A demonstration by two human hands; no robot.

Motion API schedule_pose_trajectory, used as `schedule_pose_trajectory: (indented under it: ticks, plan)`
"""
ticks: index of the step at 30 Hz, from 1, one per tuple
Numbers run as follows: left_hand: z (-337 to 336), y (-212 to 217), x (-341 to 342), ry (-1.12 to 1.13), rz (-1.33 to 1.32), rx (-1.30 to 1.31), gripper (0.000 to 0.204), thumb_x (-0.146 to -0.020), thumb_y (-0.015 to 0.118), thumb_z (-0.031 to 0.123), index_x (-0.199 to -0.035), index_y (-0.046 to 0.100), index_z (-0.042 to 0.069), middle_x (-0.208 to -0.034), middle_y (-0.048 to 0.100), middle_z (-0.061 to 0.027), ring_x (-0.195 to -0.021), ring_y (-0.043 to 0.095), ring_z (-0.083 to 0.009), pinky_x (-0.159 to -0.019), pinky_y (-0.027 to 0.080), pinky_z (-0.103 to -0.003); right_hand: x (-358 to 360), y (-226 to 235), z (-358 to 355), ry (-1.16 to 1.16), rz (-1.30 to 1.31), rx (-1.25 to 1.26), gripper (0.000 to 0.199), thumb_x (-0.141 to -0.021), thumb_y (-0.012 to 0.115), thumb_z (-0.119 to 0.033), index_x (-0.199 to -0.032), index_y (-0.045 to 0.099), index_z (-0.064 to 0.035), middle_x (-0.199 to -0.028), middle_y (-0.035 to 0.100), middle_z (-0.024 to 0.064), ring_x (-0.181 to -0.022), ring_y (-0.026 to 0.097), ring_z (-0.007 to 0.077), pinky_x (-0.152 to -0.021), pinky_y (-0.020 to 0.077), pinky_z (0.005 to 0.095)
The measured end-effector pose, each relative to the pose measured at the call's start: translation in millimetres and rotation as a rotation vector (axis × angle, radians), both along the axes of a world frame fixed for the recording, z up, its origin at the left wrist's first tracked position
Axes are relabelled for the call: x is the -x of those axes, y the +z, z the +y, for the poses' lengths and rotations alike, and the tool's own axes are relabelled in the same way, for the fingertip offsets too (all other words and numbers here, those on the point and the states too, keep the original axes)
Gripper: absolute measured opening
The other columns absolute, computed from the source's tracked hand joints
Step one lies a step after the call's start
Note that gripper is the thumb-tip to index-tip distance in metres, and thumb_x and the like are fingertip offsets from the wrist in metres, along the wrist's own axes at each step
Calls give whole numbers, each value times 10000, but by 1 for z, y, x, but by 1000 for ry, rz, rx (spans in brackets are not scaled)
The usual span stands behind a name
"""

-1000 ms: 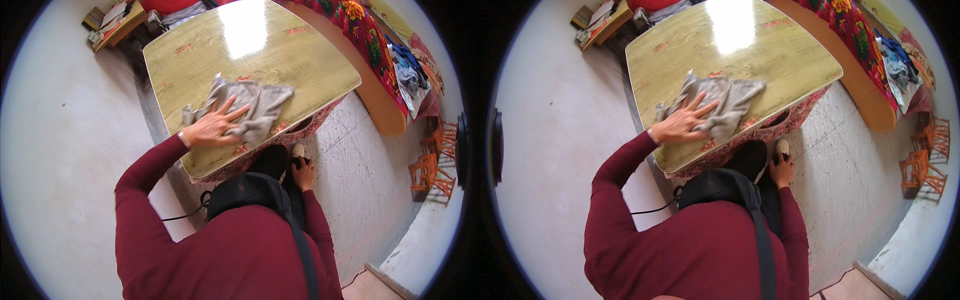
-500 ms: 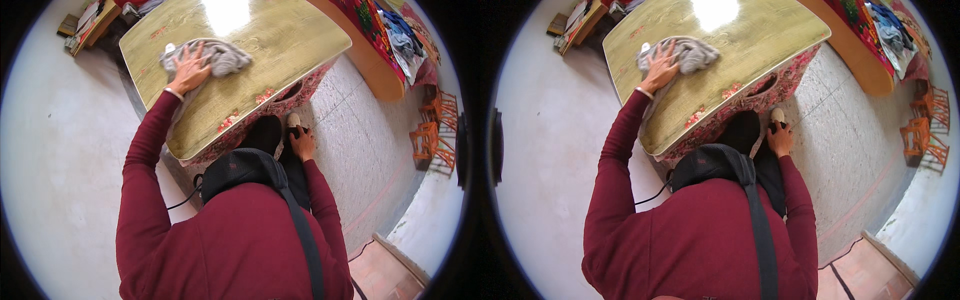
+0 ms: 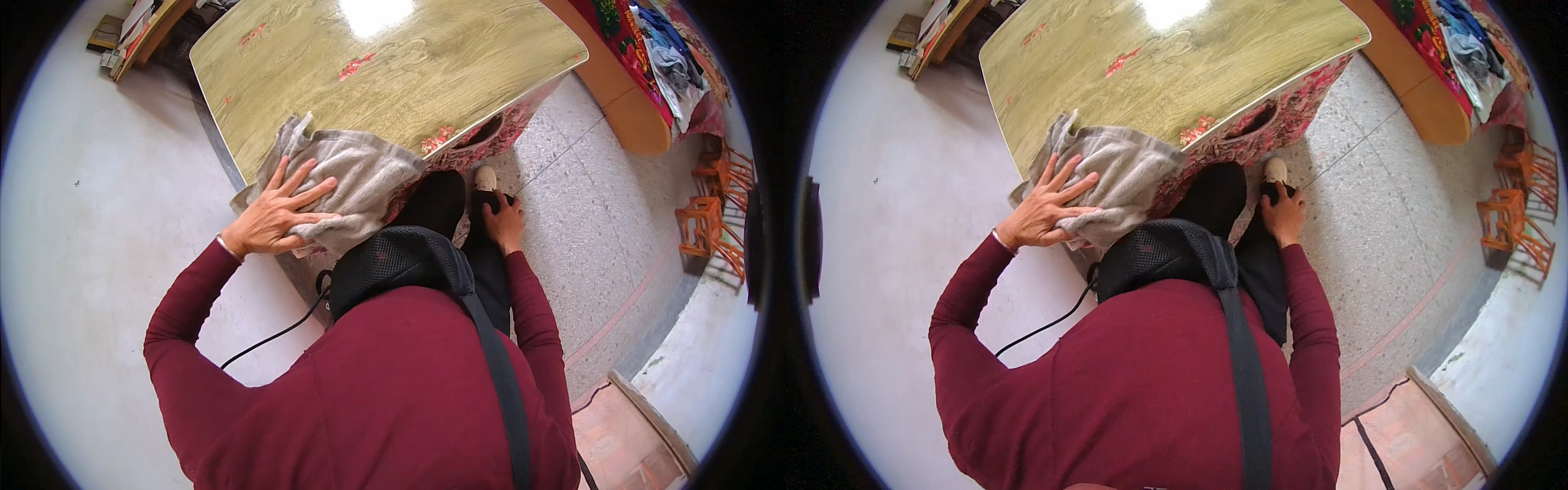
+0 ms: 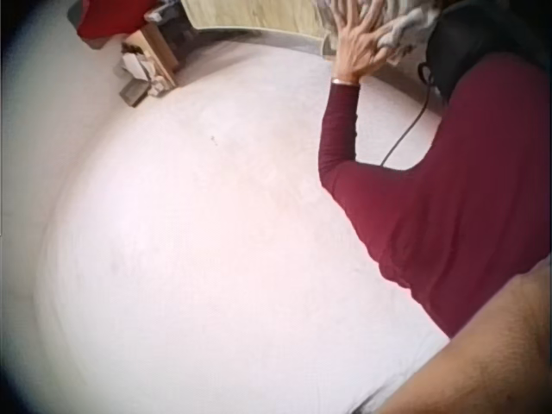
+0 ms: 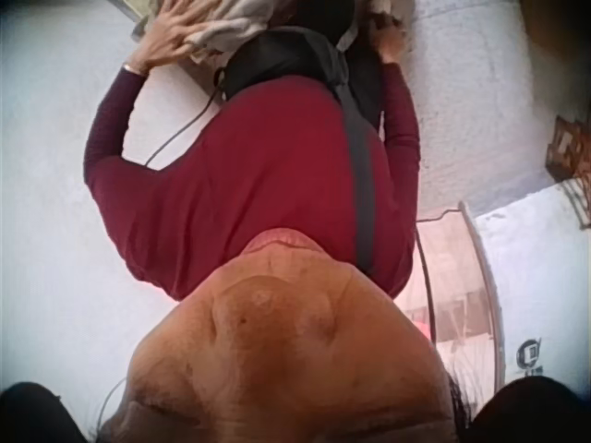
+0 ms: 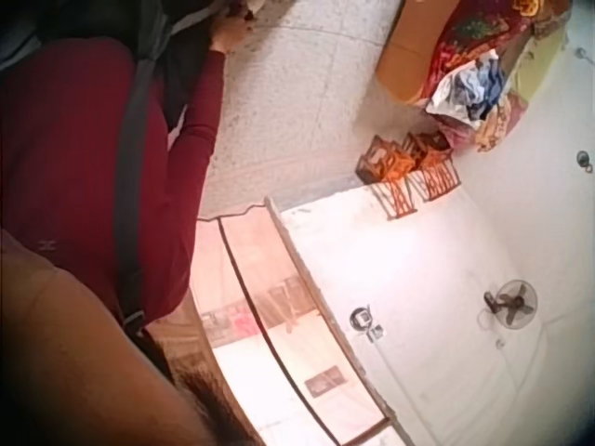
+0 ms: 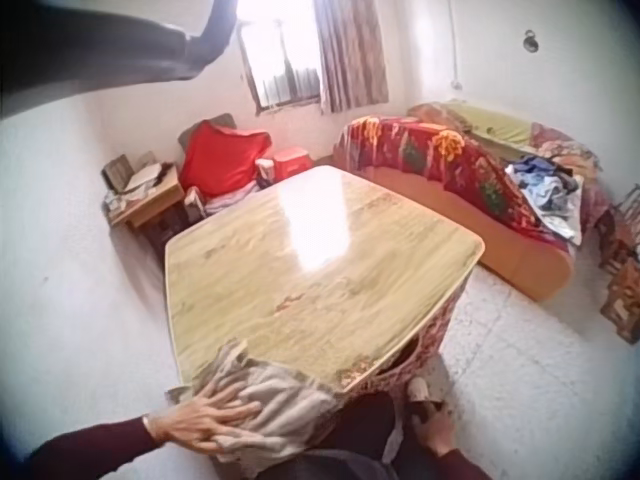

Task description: The person wipes the surface of a square table with a grey cloth. They move the cloth in circular and back-and-forth motions across the entire tabletop, covering the edges and center areas repeatedly.

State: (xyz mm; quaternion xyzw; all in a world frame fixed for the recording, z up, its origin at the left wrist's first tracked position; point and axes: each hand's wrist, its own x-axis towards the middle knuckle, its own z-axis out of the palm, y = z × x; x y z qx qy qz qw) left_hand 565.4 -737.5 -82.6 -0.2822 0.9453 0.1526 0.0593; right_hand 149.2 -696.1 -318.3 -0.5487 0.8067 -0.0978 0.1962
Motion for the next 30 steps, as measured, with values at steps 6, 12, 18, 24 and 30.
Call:
schedule_pose_trajectory:
  ticks: [6,12,18,24,30]
  plan:
    - [-22,-6,31,88,-54,92,514,-791,500,348,-1292,463,455,-1510,220,21,-1392,63,-397,-1039,-27,-691,4,3,2,-29,-6,-12,493,-805,581,-425,-1265,526,-256,-1323,410,214,-1120,459,442,-908,430,495]
    - [-110,-36,152,95,115,293,465,-869,415,414,-1333,416,440,-1511,212,-34,-1358,70,-477,-964,-11,-770,0,-1,0,-7,97,12,489,-798,586,-427,-1234,537,-213,-1244,449,192,-1031,497,418,-796,466,496]
    - [-223,-60,300,259,180,372,530,-876,273,567,-1357,403,384,-1517,189,3,-1356,104,-472,-919,16,-811,3,9,2,-24,46,18,482,-798,584,-417,-1231,540,-208,-1247,451,200,-1059,481,427,-814,467,490]
    - [-222,-71,289,228,273,401,543,-881,278,543,-1386,359,362,-1511,204,-48,-1357,123,-461,-965,16,-774,1,15,5,-47,-28,32,490,-799,592,-399,-1246,535,-206,-1268,439,200,-1073,472,430,-852,453,499]
    - [-99,-35,153,-5,161,320,502,-918,306,494,-1388,369,331,-1523,159,-35,-1388,79,-386,-1039,12,-695,2,9,6,-63,-34,1,498,-809,589,-415,-1268,527,-230,-1329,405,214,-1113,462,447,-903,433,495]
